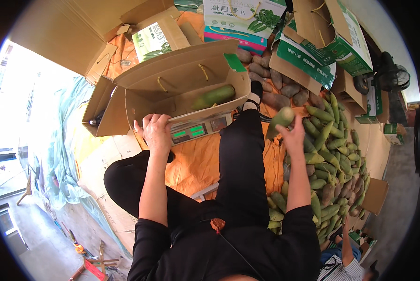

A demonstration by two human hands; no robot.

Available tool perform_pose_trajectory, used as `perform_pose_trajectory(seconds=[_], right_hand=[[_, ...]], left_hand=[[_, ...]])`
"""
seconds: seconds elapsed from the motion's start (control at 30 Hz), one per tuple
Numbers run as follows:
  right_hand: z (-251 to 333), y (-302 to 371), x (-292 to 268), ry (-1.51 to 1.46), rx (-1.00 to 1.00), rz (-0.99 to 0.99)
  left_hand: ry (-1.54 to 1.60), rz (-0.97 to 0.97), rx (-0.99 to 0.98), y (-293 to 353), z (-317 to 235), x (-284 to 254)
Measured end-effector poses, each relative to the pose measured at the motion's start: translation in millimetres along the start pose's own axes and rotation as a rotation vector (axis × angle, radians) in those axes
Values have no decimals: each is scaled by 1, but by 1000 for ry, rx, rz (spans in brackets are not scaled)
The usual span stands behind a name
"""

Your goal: Sort and weigh produce (cucumbers or similar gourds) into boxes in a factory environment.

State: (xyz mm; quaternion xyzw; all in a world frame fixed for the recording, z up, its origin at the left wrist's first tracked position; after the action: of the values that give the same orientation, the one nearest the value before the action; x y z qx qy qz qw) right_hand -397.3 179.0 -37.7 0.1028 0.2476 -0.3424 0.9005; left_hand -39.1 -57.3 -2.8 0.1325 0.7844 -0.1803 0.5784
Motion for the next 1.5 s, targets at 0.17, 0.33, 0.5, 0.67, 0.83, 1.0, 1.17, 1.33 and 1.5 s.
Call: perform_pose_trajectory(seconds=[0.17,0.33,0.5,0.67,0.83,1.0,1.17,1.33,1.5], right_hand=[[192,-10,-30,-340,-411,-31],[303,-23,14,-417,-690,124],[324,-32,132,-177,-783,257],[274,-27,273,479,-742,540],[210,-26,324,737,-596,668],[217,-34,292,444,-461,708],[236,-46,218,261,-469,679],[221,-48,125,16,-415,539],[123,-42,40,-66,-199,270]], left_hand=[[-2,19,-13,1,0,-1],[14,-2,6,2,2,0],[18,-12,22,2,1,0],[-35,-16,1,6,8,1],[-58,40,-5,2,0,7],[-78,28,-15,2,1,3],[-101,31,-9,2,0,3],[-88,12,14,3,0,7],[-91,30,17,5,0,9]])
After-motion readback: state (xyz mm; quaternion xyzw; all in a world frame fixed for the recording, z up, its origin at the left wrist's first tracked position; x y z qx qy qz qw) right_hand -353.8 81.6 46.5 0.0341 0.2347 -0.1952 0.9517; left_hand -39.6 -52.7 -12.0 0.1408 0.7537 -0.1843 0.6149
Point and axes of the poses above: each hand's wrist, its own y-axis away from the middle knuckle, its own x-axis out of the palm, z = x × y, the point moved 10 cm from there along -y, towards the middle knuckle, and after that the axes turned 5 degrees about z, right-handed, at the moved point
